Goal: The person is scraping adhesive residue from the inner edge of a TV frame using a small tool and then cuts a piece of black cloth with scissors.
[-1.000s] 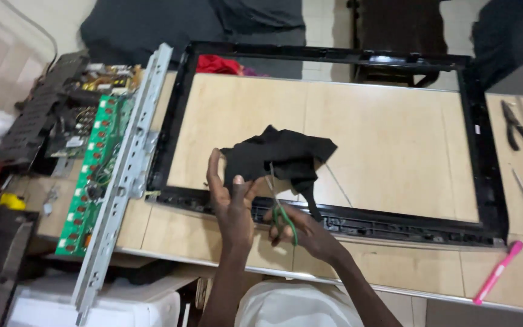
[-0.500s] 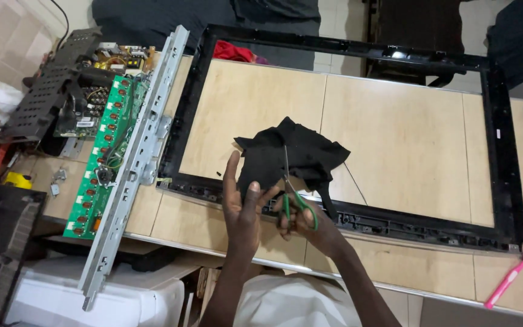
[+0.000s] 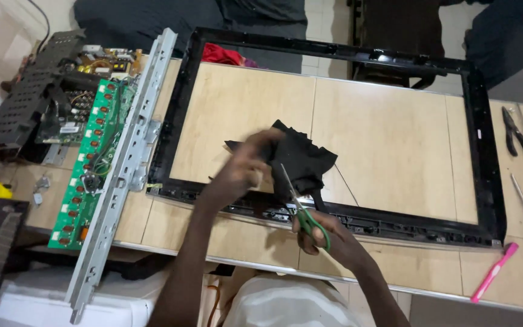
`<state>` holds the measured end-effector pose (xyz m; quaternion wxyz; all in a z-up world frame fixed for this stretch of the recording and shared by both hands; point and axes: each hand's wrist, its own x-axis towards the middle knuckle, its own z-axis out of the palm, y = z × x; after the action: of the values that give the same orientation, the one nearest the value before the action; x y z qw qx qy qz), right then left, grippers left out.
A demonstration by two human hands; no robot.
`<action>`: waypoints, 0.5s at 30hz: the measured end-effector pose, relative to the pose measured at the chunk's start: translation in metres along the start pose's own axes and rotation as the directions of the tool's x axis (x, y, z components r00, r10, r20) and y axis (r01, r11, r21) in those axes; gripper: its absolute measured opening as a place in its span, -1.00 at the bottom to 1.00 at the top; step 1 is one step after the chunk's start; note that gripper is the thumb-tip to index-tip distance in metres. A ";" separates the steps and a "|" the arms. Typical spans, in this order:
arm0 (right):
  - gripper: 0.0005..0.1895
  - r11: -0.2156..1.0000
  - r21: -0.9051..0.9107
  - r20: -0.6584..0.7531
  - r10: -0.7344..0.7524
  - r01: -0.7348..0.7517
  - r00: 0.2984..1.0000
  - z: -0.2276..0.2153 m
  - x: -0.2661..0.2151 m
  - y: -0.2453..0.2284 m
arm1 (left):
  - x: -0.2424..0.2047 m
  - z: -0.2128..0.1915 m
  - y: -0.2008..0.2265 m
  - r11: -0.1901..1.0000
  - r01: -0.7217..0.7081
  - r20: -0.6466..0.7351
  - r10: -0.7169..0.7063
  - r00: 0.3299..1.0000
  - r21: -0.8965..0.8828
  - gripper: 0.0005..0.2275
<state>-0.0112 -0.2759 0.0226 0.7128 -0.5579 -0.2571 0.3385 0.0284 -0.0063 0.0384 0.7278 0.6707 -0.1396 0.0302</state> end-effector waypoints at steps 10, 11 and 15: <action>-0.19 0.989 0.149 -0.062 0.002 0.007 0.998 -0.010 -0.008 0.001 | 0.028 0.055 -0.026 0.887 0.365 0.364 -0.252 0.897 -0.284 -0.81; -0.17 0.987 0.158 -0.050 0.001 0.007 0.999 -0.009 -0.007 -0.002 | 0.028 0.058 -0.024 0.879 0.388 0.366 -0.277 0.889 -0.278 -0.75; -0.23 0.990 0.129 -0.072 -0.043 0.052 0.996 -0.011 -0.014 0.019 | 0.025 0.062 -0.007 0.837 0.482 0.327 -0.394 0.859 -0.258 -0.74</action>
<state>-0.0152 -0.2905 0.0016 0.7642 -0.5151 -0.2228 0.3179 0.0441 -0.0721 0.0414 0.7922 0.5508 -0.0785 -0.2507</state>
